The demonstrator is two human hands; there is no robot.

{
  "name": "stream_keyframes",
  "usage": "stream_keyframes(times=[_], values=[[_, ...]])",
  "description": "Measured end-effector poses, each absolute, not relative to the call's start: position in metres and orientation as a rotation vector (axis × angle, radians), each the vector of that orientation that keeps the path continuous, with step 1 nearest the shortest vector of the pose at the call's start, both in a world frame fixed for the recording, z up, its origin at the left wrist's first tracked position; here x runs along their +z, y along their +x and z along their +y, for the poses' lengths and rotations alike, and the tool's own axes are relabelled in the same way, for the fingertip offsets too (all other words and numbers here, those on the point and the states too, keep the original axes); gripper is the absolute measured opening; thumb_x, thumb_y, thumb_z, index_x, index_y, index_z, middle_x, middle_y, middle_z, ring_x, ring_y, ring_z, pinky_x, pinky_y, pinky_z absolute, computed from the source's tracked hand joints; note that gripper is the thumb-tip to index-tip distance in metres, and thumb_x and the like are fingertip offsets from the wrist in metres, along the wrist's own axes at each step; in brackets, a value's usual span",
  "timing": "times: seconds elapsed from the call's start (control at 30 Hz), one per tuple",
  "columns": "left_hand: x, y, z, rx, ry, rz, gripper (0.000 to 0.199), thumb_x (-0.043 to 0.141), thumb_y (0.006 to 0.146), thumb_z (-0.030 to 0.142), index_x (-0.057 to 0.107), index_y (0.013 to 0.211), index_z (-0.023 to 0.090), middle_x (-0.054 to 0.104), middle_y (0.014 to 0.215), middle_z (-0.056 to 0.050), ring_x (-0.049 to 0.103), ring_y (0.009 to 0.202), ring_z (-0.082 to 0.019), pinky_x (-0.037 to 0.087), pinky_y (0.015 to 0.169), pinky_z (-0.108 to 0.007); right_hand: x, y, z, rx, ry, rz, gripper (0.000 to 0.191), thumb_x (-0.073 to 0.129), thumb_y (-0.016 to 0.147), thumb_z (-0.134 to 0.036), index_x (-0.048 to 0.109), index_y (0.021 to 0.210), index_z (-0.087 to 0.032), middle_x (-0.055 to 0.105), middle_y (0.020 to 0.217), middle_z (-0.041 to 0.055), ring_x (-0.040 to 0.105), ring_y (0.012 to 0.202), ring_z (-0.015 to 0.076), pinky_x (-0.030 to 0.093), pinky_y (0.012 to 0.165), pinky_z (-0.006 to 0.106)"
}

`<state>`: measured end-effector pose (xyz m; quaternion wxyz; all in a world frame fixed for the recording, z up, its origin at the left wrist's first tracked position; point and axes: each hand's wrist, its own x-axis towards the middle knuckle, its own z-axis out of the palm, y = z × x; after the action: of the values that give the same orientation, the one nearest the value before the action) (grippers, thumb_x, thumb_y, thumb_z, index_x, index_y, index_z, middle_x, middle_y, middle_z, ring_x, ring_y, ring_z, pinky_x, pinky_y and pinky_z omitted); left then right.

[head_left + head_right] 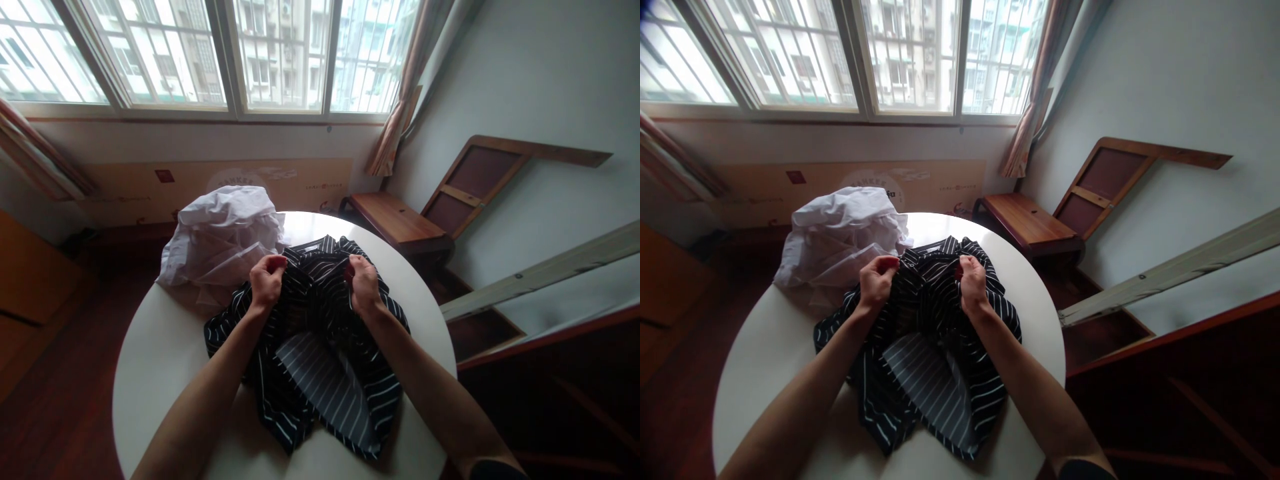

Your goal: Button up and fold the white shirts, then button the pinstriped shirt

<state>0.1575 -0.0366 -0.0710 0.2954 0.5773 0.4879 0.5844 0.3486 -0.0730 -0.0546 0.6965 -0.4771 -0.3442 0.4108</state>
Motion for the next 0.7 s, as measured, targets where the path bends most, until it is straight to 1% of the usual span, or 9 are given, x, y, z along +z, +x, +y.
stream_keyframes(times=[0.1,0.2,0.27,0.33,0.37,0.43,0.5,0.6,0.7], values=[[-0.064,0.146,-0.037,1.647,1.785,1.490,0.015,0.056,0.080,0.026,0.065,0.086,0.016,0.063,0.082,-0.006,0.059,0.075,-0.016,0.047,0.074,-0.029,-0.057,0.360,-0.064,0.828,-1.115,-0.744,0.029,0.059,0.073,-0.049,0.048,0.076,-0.022,0.054,0.062,-0.0040,0.051,0.052,0.0120,0.046,0.052,0.027],[-0.057,0.152,-0.052,1.598,2.114,1.620,0.018,0.053,0.082,0.020,0.064,0.096,0.018,0.060,0.098,-0.009,0.056,0.091,-0.021,0.043,0.085,-0.035,-0.061,0.358,-0.059,0.875,-1.167,-0.806,0.030,0.054,0.075,-0.052,0.047,0.078,-0.023,0.056,0.064,-0.0025,0.055,0.054,0.0147,0.049,0.055,0.031],[-0.055,0.164,-0.068,1.508,2.257,1.631,0.018,0.052,0.083,0.021,0.062,0.098,0.019,0.059,0.100,-0.009,0.055,0.094,-0.022,0.041,0.086,-0.036,-0.061,0.352,-0.059,0.938,-1.158,-0.835,0.030,0.052,0.076,-0.053,0.047,0.080,-0.023,0.057,0.064,-0.0018,0.059,0.057,0.0168,0.050,0.058,0.033],[-0.056,0.179,-0.082,1.335,2.317,1.564,0.015,0.054,0.084,0.028,0.062,0.093,0.020,0.061,0.090,-0.007,0.057,0.084,-0.020,0.042,0.079,-0.032,-0.057,0.347,-0.061,0.960,-1.134,-0.876,0.031,0.051,0.077,-0.054,0.046,0.080,-0.024,0.058,0.065,-0.0012,0.061,0.060,0.0182,0.051,0.059,0.034],[-0.058,0.186,-0.086,1.240,2.316,1.529,0.015,0.056,0.083,0.032,0.061,0.090,0.020,0.061,0.085,-0.006,0.057,0.078,-0.019,0.043,0.074,-0.030,-0.054,0.345,-0.063,0.956,-1.124,-0.905,0.031,0.049,0.077,-0.054,0.045,0.080,-0.023,0.059,0.067,-0.0007,0.061,0.063,0.0186,0.051,0.059,0.034],[-0.063,0.197,-0.091,1.113,2.262,1.516,0.021,0.062,0.078,0.038,0.060,0.088,0.020,0.063,0.081,-0.004,0.058,0.071,-0.018,0.042,0.067,-0.028,-0.044,0.343,-0.069,0.946,-1.102,-0.964,0.031,0.048,0.078,-0.054,0.045,0.079,-0.023,0.060,0.069,0.0002,0.062,0.067,0.0193,0.051,0.060,0.034],[-0.068,0.201,-0.089,1.098,2.183,1.528,0.021,0.064,0.076,0.036,0.061,0.090,0.020,0.065,0.082,-0.004,0.059,0.070,-0.018,0.042,0.065,-0.027,-0.033,0.341,-0.075,0.957,-1.062,-1.002,0.030,0.049,0.079,-0.052,0.045,0.078,-0.022,0.061,0.070,0.0006,0.063,0.070,0.0198,0.051,0.060,0.033],[-0.071,0.200,-0.080,1.207,2.054,1.449,0.015,0.057,0.079,0.026,0.063,0.091,0.020,0.067,0.083,-0.003,0.059,0.070,-0.016,0.042,0.066,-0.025,-0.023,0.341,-0.076,0.981,-1.012,-1.017,0.027,0.050,0.079,-0.048,0.045,0.078,-0.022,0.061,0.070,0.0010,0.063,0.071,0.0198,0.051,0.061,0.033],[-0.070,0.195,-0.072,1.257,1.866,1.309,0.016,0.055,0.080,0.026,0.067,0.087,0.017,0.068,0.079,-0.003,0.058,0.065,-0.014,0.044,0.064,-0.025,-0.025,0.345,-0.068,0.928,-1.026,-0.992,0.022,0.049,0.081,-0.043,0.045,0.081,-0.021,0.062,0.077,0.0024,0.063,0.075,0.0187,0.052,0.067,0.034]])
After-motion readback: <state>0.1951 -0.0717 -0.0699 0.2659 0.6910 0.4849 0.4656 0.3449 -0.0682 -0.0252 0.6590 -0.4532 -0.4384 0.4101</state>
